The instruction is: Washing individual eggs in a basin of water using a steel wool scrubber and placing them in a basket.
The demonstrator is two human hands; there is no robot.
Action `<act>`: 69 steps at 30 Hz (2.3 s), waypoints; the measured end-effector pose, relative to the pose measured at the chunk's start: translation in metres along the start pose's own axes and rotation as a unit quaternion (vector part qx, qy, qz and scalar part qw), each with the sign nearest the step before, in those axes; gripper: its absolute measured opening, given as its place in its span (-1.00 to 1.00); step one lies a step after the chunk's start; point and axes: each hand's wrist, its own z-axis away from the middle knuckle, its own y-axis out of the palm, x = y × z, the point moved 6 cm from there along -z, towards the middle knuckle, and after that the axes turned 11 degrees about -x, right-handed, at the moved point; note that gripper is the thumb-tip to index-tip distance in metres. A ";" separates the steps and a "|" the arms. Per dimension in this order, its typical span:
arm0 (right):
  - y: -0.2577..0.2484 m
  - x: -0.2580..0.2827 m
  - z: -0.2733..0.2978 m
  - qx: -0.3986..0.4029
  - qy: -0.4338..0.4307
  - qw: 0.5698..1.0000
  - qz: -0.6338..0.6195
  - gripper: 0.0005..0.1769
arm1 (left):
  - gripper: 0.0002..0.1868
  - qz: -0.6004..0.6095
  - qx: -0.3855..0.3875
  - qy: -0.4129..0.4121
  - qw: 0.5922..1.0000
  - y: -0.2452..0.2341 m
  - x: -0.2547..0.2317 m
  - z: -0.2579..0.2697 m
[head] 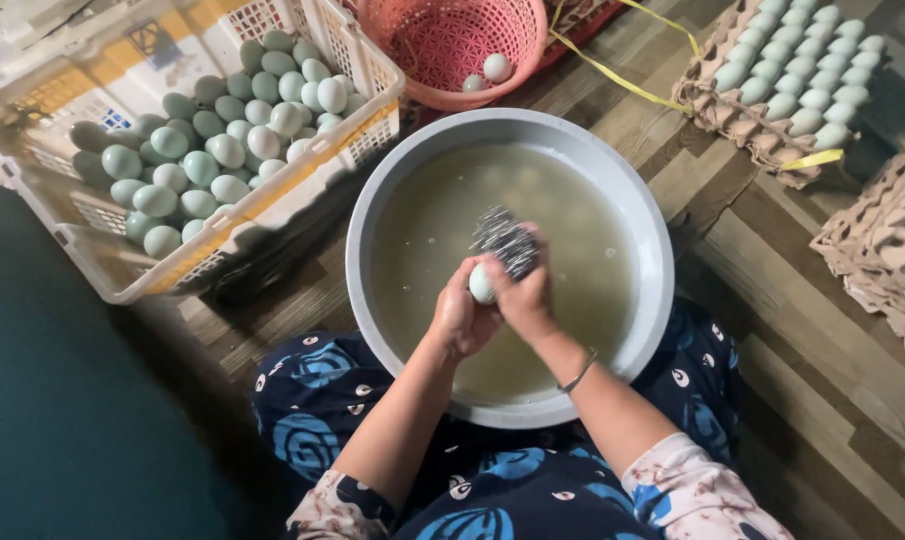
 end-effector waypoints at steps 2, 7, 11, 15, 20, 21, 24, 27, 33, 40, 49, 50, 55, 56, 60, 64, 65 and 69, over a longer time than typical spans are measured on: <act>-0.009 -0.024 -0.011 -0.040 0.068 0.997 -0.013 -0.43 | -0.66 -0.006 -0.003 -0.021 1.000 -0.004 0.006 -0.005; -0.001 0.004 0.005 0.006 -0.026 1.000 -0.006 -0.24 | -0.65 0.002 -0.008 -0.010 1.000 0.008 -0.006 0.014; -0.004 -0.032 -0.008 -0.042 0.004 0.998 -0.051 -0.44 | -0.67 -0.023 -0.009 -0.009 1.000 -0.010 0.008 -0.015; -0.002 0.004 0.006 -0.027 -0.054 0.998 0.022 -0.27 | -0.71 -0.016 -0.017 0.015 1.000 0.013 -0.008 0.015; -0.004 -0.020 -0.012 -0.034 0.213 0.976 -0.033 -0.69 | -0.68 -0.049 -0.007 0.053 0.997 0.005 -0.002 0.008; -0.011 -0.016 -0.010 -0.033 0.208 0.977 -0.037 -0.69 | -0.68 -0.049 -0.004 0.059 0.997 -0.003 0.004 -0.007; -0.005 0.003 -0.011 0.055 0.067 0.989 -0.122 -0.59 | -0.74 -0.045 -0.017 0.068 0.996 -0.009 0.002 -0.021; 0.000 -0.015 -0.010 0.035 0.056 0.989 -0.129 -0.36 | -0.79 -0.036 -0.036 0.072 0.996 0.001 -0.006 0.014; 0.000 -0.001 -0.006 0.062 0.079 0.990 -0.095 -0.39 | -0.85 -0.035 -0.020 0.051 0.998 0.006 -0.005 0.002; -0.001 -0.022 0.000 0.017 0.119 0.990 -0.073 -0.33 | -0.75 -0.047 -0.009 0.046 0.998 -0.003 0.003 -0.013; -0.001 -0.009 0.005 0.028 0.072 0.996 -0.047 -0.26 | -0.78 -0.013 0.027 0.049 0.998 0.000 -0.001 -0.006; 0.004 -0.003 0.012 0.061 0.033 0.997 -0.021 -0.06 | -0.71 0.008 0.030 0.061 0.998 -0.002 -0.006 -0.006; 0.000 -0.015 0.004 0.039 0.045 0.997 -0.042 -0.23 | -0.81 0.010 0.045 0.064 0.997 0.015 -0.008 0.015; -0.003 -0.015 0.002 0.034 0.040 0.998 -0.041 -0.28 | -0.83 0.020 0.022 0.023 0.999 0.015 -0.004 0.015; 0.002 -0.005 0.007 0.029 -0.082 0.996 0.005 -0.09 | -0.70 0.021 0.005 0.036 0.999 0.009 -0.007 0.017; -0.006 -0.001 -0.002 0.010 0.092 0.995 0.032 -0.24 | -0.80 0.008 -0.007 0.031 0.999 -0.002 0.004 -0.005; -0.007 0.008 0.001 0.024 0.123 0.990 0.062 -0.20 | -0.81 0.018 -0.012 0.025 0.999 -0.003 0.004 -0.010; -0.002 -0.005 0.002 0.037 0.075 0.996 0.014 -0.17 | -0.70 -0.001 0.007 0.045 0.999 0.014 -0.010 0.023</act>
